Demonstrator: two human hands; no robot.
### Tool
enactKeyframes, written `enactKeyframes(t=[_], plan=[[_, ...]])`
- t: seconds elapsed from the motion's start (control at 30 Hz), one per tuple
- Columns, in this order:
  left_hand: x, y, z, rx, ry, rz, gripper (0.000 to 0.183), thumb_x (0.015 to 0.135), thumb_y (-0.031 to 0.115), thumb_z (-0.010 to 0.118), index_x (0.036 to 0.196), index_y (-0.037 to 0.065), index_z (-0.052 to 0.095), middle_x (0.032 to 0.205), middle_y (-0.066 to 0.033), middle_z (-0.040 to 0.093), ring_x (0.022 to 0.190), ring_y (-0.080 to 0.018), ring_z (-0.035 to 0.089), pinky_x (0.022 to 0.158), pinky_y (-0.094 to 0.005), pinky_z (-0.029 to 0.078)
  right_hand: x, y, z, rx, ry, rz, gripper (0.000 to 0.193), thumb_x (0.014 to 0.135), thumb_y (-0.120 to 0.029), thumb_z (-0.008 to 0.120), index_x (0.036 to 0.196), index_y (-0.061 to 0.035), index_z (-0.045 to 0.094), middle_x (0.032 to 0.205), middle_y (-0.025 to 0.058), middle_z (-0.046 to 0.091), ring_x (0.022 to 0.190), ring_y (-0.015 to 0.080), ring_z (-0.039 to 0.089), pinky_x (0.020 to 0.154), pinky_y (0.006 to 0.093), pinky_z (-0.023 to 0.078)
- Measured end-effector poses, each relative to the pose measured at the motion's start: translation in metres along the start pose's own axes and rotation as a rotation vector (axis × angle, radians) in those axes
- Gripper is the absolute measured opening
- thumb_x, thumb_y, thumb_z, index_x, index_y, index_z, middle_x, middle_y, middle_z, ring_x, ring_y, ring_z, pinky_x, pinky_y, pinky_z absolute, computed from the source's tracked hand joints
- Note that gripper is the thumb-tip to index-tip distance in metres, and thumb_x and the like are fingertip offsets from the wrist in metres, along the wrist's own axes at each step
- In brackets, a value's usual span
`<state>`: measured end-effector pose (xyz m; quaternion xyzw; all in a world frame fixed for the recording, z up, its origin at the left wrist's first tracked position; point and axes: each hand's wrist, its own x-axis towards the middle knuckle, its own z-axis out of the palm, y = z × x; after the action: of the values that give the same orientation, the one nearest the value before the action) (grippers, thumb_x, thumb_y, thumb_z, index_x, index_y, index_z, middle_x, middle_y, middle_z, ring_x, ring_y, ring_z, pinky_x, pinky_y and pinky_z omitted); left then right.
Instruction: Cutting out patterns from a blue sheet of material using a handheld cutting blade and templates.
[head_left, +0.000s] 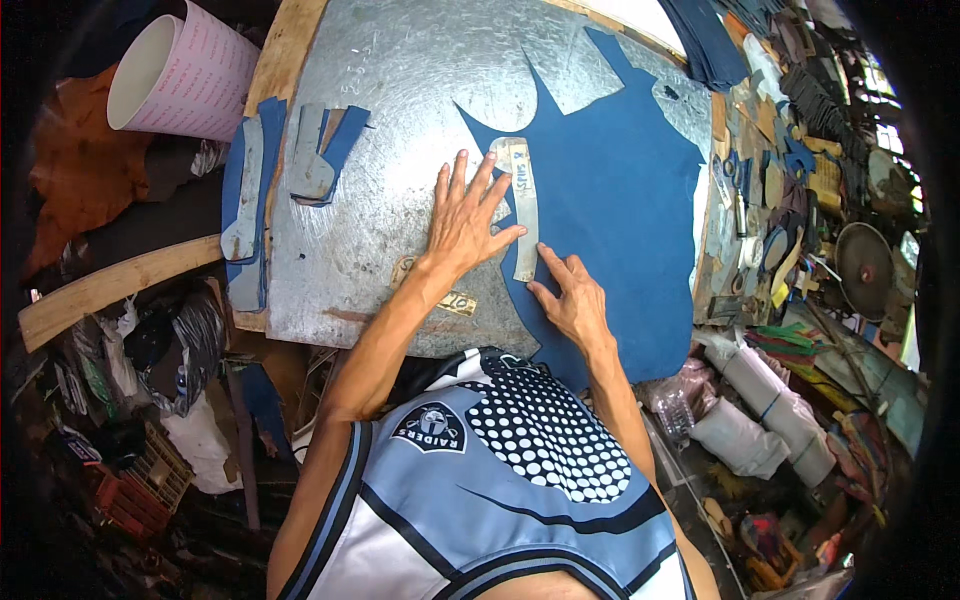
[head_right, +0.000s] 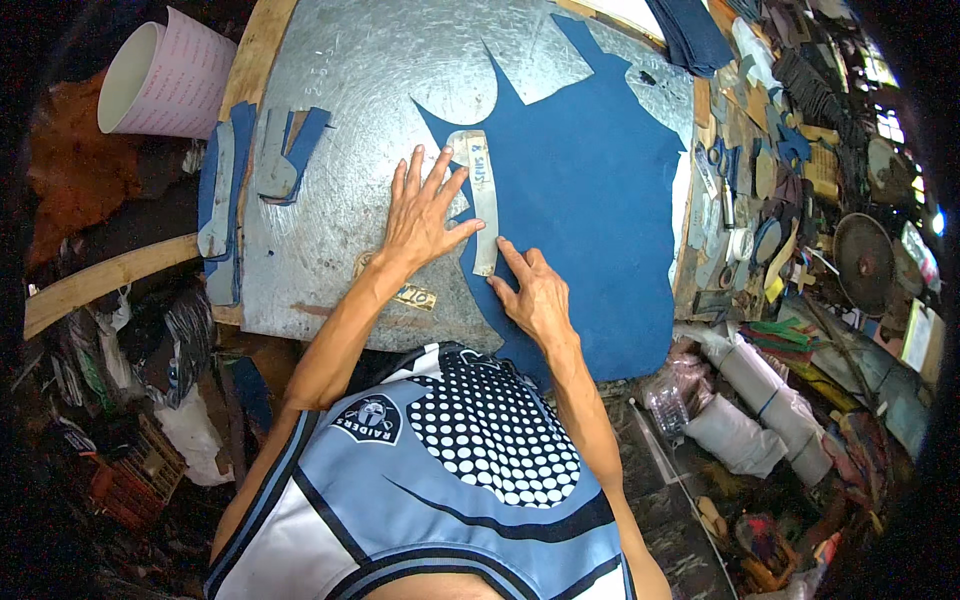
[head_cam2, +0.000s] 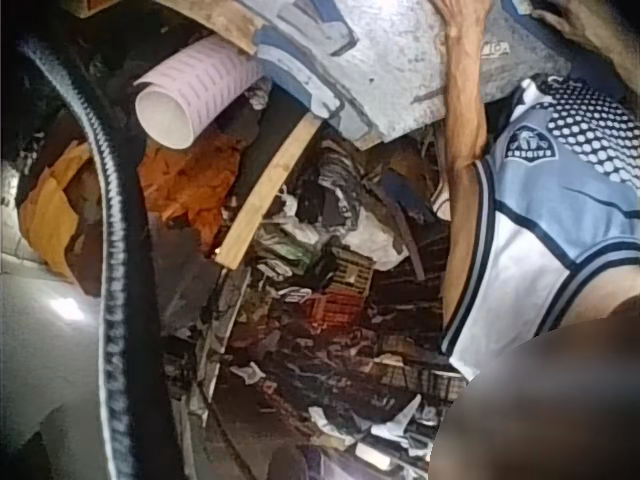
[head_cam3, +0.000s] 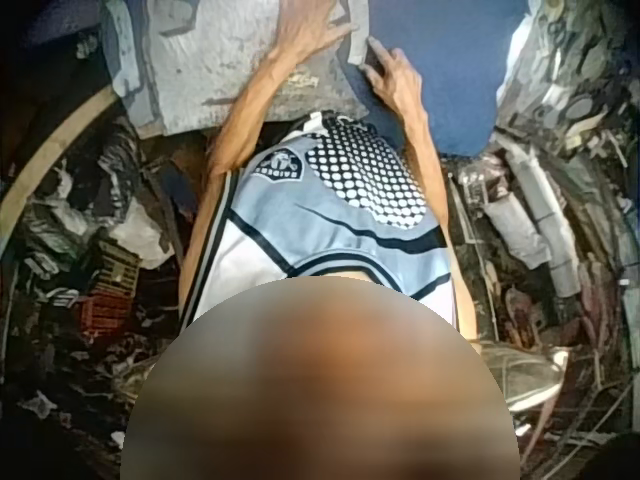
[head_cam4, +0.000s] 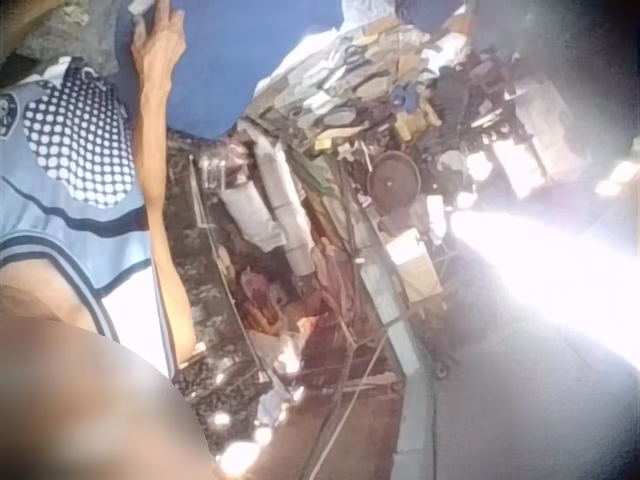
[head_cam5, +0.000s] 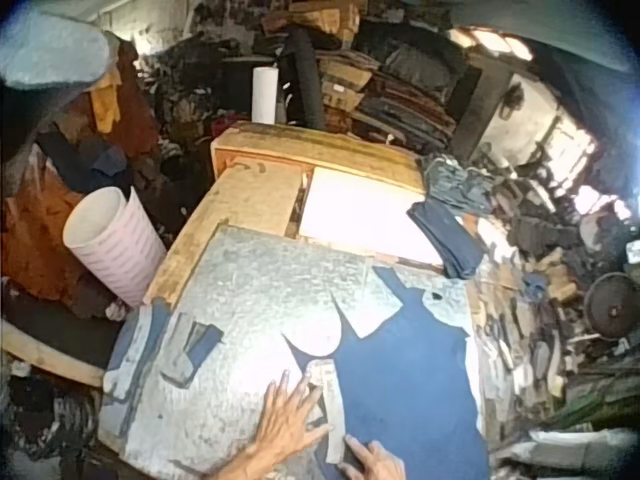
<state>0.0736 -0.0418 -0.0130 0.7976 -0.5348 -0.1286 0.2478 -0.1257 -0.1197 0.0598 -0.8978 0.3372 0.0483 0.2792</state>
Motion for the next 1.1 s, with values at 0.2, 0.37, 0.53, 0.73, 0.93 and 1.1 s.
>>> enactKeyframes(t=[0.2,0.37,0.53,0.73,0.93,1.1], plan=[[-0.0054,-0.0010,0.0021,-0.036,0.026,-0.019,0.077,0.077,0.058,0.071,0.137,0.012,0.055,0.155,-0.0134,0.034,0.146,-0.0435,0.017,0.117,-0.0601,0.013,0.0005,-0.0016,0.0003,0.014,-0.018,0.019,0.057,0.081,-0.025,0.077,0.133,-0.0138,0.059,0.090,0.0106,0.058,0.075,0.0273,0.061,0.066,0.0392,0.051],[0.0013,-0.0015,-0.0003,-0.053,0.005,0.012,0.077,0.077,0.055,0.071,0.139,0.013,0.053,0.154,-0.0128,0.036,0.146,-0.0429,0.018,0.119,-0.0576,0.011,-0.0025,-0.0053,0.0006,-0.035,-0.006,0.000,0.056,0.080,-0.025,0.078,0.131,-0.0122,0.061,0.088,0.0108,0.058,0.073,0.0273,0.062,0.064,0.0388,0.052],[0.0016,-0.0028,0.0005,-0.071,0.010,0.037,0.080,0.075,0.056,0.074,0.138,0.011,0.053,0.155,-0.0121,0.035,0.146,-0.0423,0.016,0.118,-0.0583,0.014,-0.0014,-0.0054,0.0000,-0.011,-0.016,0.044,0.055,0.080,-0.026,0.078,0.131,-0.0126,0.061,0.089,0.0108,0.059,0.072,0.0261,0.061,0.063,0.0385,0.051],[0.0013,-0.0031,0.0008,-0.081,0.037,0.004,0.080,0.074,0.055,0.076,0.137,0.010,0.055,0.154,-0.0134,0.036,0.146,-0.0430,0.018,0.118,-0.0573,0.015,0.0019,-0.0040,0.0014,0.022,0.034,-0.006,0.054,0.081,-0.024,0.077,0.131,-0.0131,0.062,0.086,0.0112,0.059,0.070,0.0259,0.060,0.063,0.0384,0.050],[0.0025,-0.0041,0.0018,-0.082,0.043,-0.004,0.082,0.074,0.055,0.076,0.136,0.006,0.055,0.154,-0.0152,0.036,0.146,-0.0432,0.018,0.119,-0.0560,0.013,0.0042,-0.0058,-0.0014,0.014,-0.015,0.052,0.055,0.082,-0.025,0.075,0.133,-0.0140,0.060,0.086,0.0120,0.058,0.070,0.0268,0.060,0.063,0.0392,0.051],[0.0033,-0.0034,0.0034,-0.088,0.037,-0.007,0.082,0.074,0.055,0.076,0.136,0.006,0.055,0.154,-0.0153,0.036,0.146,-0.0428,0.017,0.119,-0.0562,0.013,0.0024,-0.0039,-0.0015,0.006,-0.018,0.058,0.055,0.083,-0.026,0.075,0.134,-0.0155,0.059,0.088,0.0123,0.058,0.071,0.0276,0.061,0.064,0.0403,0.051]])
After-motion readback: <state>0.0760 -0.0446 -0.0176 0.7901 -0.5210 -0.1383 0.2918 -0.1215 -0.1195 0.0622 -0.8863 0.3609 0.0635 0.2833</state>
